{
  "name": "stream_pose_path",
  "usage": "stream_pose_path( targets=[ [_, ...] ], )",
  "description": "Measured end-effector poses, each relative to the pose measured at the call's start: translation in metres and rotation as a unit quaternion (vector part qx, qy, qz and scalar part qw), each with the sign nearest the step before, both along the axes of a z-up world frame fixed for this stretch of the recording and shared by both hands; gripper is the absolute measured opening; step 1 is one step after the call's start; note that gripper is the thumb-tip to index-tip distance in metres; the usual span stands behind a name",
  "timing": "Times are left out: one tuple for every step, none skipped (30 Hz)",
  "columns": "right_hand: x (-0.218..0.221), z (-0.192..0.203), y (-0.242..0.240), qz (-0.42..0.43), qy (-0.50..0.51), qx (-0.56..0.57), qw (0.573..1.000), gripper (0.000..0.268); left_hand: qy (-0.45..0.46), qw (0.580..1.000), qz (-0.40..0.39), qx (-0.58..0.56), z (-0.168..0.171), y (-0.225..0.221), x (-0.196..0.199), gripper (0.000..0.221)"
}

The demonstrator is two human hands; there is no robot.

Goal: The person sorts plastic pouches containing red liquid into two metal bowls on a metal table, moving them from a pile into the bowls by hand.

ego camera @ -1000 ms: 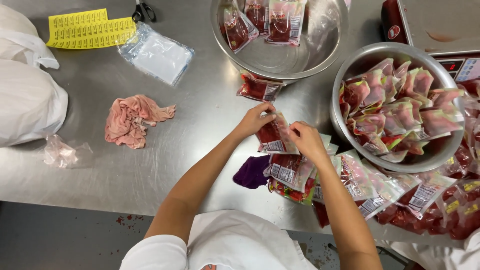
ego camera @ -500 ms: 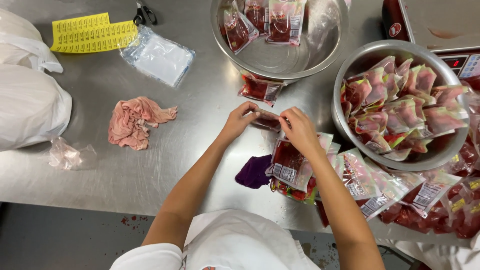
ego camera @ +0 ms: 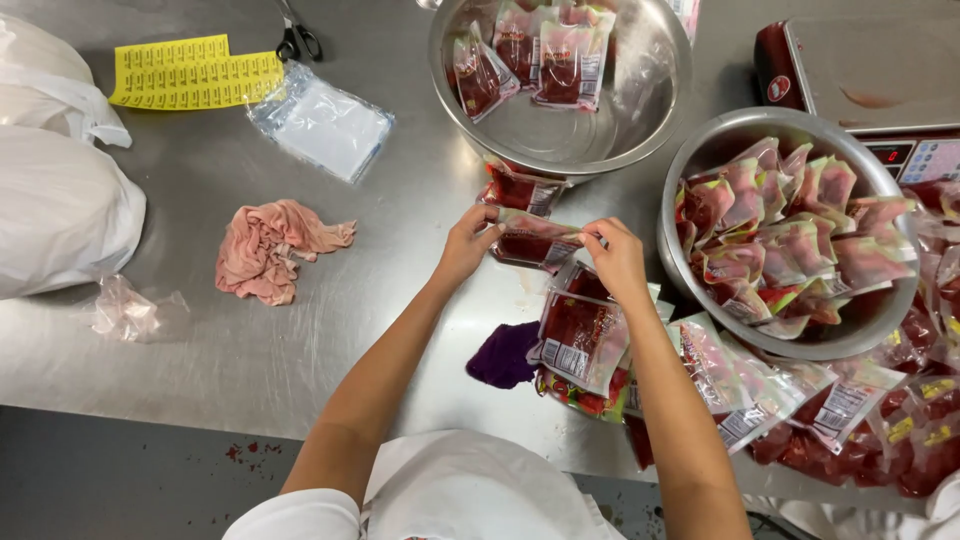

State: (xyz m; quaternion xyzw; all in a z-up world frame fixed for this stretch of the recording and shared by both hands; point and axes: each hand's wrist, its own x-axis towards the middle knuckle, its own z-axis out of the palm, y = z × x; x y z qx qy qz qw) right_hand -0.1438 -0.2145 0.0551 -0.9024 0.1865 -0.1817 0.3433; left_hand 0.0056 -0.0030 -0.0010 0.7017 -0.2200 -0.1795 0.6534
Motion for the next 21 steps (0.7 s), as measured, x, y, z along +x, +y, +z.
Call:
stream_pose_path(
  targets=[
    [0.004, 0.003, 0.0, 0.001, -0.002, -0.001, 1.0, 0.003, -0.002, 1.0, 0.001, -0.001, 0.005, 0.0, 0.002, 0.014],
    [0.008, 0.004, 0.002, -0.006, -0.016, 0.008, 1.0, 0.004, -0.003, 1.0, 0.012, 0.003, 0.01, 0.001, 0.004, 0.014],
    [0.011, 0.006, 0.003, -0.013, -0.031, 0.017, 0.999, 0.004, -0.004, 1.0, 0.023, 0.006, 0.015, 0.002, 0.005, 0.015],
    [0.015, -0.001, 0.002, -0.012, -0.03, 0.017, 0.999, 0.004, -0.003, 1.0, 0.024, 0.007, 0.01, 0.002, 0.008, 0.015],
    [0.019, -0.008, 0.0, -0.008, -0.023, 0.022, 0.999, 0.005, -0.009, 1.0, 0.025, 0.017, 0.005, 0.001, 0.011, 0.015],
    [0.027, -0.013, -0.003, -0.003, -0.019, 0.024, 1.0, 0.006, -0.018, 0.999, 0.026, 0.024, 0.002, -0.002, 0.018, 0.016],
    [0.026, -0.012, -0.002, -0.002, -0.02, 0.024, 1.0, 0.006, -0.019, 0.999, 0.027, 0.023, 0.005, 0.001, 0.015, 0.016],
    [0.03, -0.009, -0.002, -0.016, -0.008, 0.043, 0.999, 0.008, -0.021, 0.998, 0.036, 0.044, 0.011, 0.001, 0.016, 0.017],
    [0.033, -0.005, -0.003, -0.03, 0.005, 0.062, 0.998, 0.011, -0.023, 0.997, 0.046, 0.065, 0.016, 0.002, 0.018, 0.019],
    [0.042, -0.011, -0.006, -0.031, 0.002, 0.06, 0.998, 0.011, -0.026, 0.997, 0.045, 0.063, 0.007, -0.003, 0.029, 0.019],
    [0.051, -0.017, -0.01, -0.048, 0.01, 0.074, 0.996, 0.011, -0.045, 0.994, 0.057, 0.083, -0.003, -0.008, 0.04, 0.017],
    [0.06, -0.023, -0.013, -0.063, 0.019, 0.088, 0.994, 0.011, -0.064, 0.99, 0.07, 0.103, -0.013, -0.012, 0.051, 0.015],
    [0.07, -0.038, -0.018, -0.062, 0.017, 0.087, 0.994, 0.011, -0.066, 0.99, 0.071, 0.101, -0.018, -0.02, 0.058, 0.015],
    [0.08, -0.053, -0.023, -0.097, 0.021, 0.11, 0.989, 0.013, -0.07, 0.988, 0.081, 0.115, -0.023, -0.027, 0.066, 0.015],
    [0.091, -0.067, -0.028, -0.132, 0.025, 0.132, 0.982, 0.015, -0.074, 0.985, 0.092, 0.129, -0.029, -0.034, 0.074, 0.015],
    [0.095, -0.069, -0.027, -0.131, 0.024, 0.131, 0.982, 0.015, -0.075, 0.985, 0.093, 0.127, -0.031, -0.038, 0.079, 0.015],
    [0.099, -0.072, -0.026, -0.149, 0.013, 0.141, 0.979, 0.017, -0.079, 0.981, 0.107, 0.143, -0.035, -0.043, 0.084, 0.016],
    [0.101, -0.074, -0.026, -0.168, 0.002, 0.151, 0.974, 0.018, -0.083, 0.977, 0.118, 0.159, -0.038, -0.05, 0.089, 0.016],
    [0.107, -0.073, -0.032, -0.169, 0.001, 0.15, 0.974, 0.018, -0.083, 0.977, 0.118, 0.157, -0.036, -0.055, 0.094, 0.016],
    [0.109, -0.075, -0.033, -0.179, 0.007, 0.147, 0.973, 0.02, -0.094, 0.974, 0.122, 0.164, -0.037, -0.057, 0.095, 0.017],
    [0.11, -0.077, -0.035, -0.189, 0.014, 0.144, 0.971, 0.021, -0.105, 0.971, 0.127, 0.171, -0.038, -0.058, 0.095, 0.019]
  ],
)
